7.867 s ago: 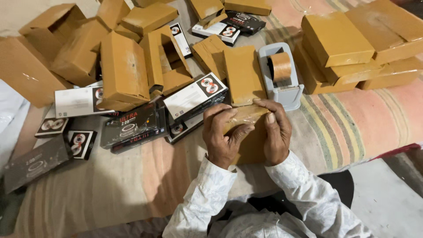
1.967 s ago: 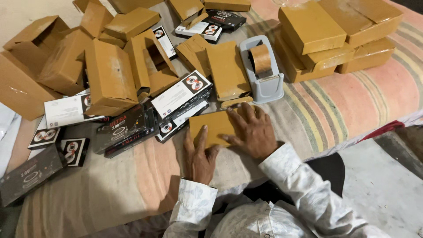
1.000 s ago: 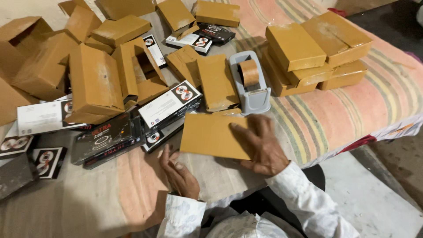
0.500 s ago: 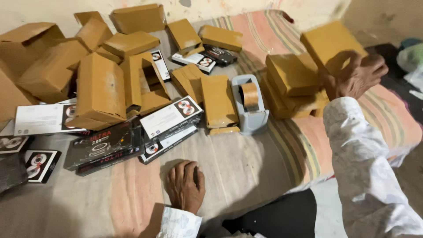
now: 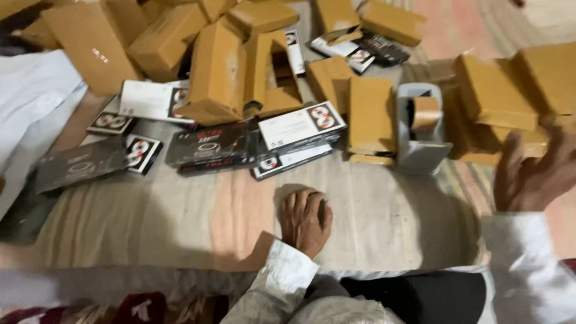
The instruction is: The person places small product boxes into larger cardboard shipping boxes, folds the flaps, and seals them with packing tape using a tape dispenser. The sealed boxes are stacked on the right side of the workspace.
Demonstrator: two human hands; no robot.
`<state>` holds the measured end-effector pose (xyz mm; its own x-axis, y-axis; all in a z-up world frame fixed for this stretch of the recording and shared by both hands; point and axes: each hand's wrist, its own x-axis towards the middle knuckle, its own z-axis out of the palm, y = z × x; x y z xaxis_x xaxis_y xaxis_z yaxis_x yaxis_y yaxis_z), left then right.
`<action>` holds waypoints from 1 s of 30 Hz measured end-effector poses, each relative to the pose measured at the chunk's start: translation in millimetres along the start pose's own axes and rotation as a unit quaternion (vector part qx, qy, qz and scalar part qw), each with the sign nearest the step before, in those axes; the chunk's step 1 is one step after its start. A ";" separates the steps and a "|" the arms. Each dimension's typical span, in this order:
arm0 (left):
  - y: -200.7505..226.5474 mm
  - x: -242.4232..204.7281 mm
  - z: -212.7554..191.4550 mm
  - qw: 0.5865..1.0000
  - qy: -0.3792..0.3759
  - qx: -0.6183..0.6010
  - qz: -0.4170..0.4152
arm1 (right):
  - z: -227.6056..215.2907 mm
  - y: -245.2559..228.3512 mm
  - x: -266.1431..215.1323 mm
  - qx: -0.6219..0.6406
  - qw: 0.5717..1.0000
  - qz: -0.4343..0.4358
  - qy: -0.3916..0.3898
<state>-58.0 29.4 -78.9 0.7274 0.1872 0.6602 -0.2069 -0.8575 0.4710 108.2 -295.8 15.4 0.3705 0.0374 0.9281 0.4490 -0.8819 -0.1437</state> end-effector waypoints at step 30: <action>-96.0 245.2 53.6 0.992 0.087 0.084 -0.023 | 34.6 -172.0 -101.0 0.217 0.913 0.182 -0.293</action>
<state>175.3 131.9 6.4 0.6072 0.2955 0.7376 -0.0530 -0.9112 0.4086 21.7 -131.6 -65.5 0.8740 0.1365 0.4664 0.4423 -0.6212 -0.6469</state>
